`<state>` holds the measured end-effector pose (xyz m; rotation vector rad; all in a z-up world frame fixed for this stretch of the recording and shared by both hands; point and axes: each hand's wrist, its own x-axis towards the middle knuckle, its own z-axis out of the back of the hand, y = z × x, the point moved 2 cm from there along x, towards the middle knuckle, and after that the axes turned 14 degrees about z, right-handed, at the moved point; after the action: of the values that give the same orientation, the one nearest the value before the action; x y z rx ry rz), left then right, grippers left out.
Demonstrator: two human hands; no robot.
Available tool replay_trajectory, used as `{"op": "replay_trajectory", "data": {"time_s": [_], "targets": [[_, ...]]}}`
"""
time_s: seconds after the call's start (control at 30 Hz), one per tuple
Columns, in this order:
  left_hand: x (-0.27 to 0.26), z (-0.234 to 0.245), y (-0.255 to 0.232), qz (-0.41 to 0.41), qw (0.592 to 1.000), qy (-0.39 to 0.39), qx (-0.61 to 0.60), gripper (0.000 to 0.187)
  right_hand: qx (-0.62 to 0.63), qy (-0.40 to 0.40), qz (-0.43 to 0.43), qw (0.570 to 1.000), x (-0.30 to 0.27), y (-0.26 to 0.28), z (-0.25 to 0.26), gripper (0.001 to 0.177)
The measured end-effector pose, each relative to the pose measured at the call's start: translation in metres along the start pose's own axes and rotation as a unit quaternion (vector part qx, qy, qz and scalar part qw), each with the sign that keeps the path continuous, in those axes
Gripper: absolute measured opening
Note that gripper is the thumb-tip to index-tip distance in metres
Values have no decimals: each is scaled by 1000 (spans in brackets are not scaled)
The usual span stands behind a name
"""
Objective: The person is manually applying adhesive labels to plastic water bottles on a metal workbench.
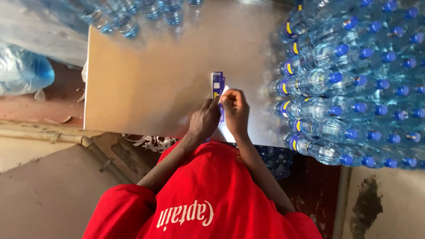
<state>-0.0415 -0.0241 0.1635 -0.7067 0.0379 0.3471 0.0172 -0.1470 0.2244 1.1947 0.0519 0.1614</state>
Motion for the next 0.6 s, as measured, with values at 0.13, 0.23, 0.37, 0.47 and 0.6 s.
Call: {"op": "replay_trajectory", "data": {"time_s": [0.13,0.23,0.37,0.47,0.6], "targets": [[-3,22,-14,-126,977,-168,37,66,81,-34,47,995,-5,36,5,45],[-10,59,-30,-121,984,-110,-73,75,168,-44,74,982,-5,36,3,29],[-14,125,-42,-96,955,-3,-279,69,225,-62,60,971,-12,53,19,26],[-12,137,-36,-19,894,12,-448,51,296,-24,30,954,-18,68,26,29],[-21,171,-53,8,829,98,-551,25,326,31,43,944,-25,88,25,28]]}}
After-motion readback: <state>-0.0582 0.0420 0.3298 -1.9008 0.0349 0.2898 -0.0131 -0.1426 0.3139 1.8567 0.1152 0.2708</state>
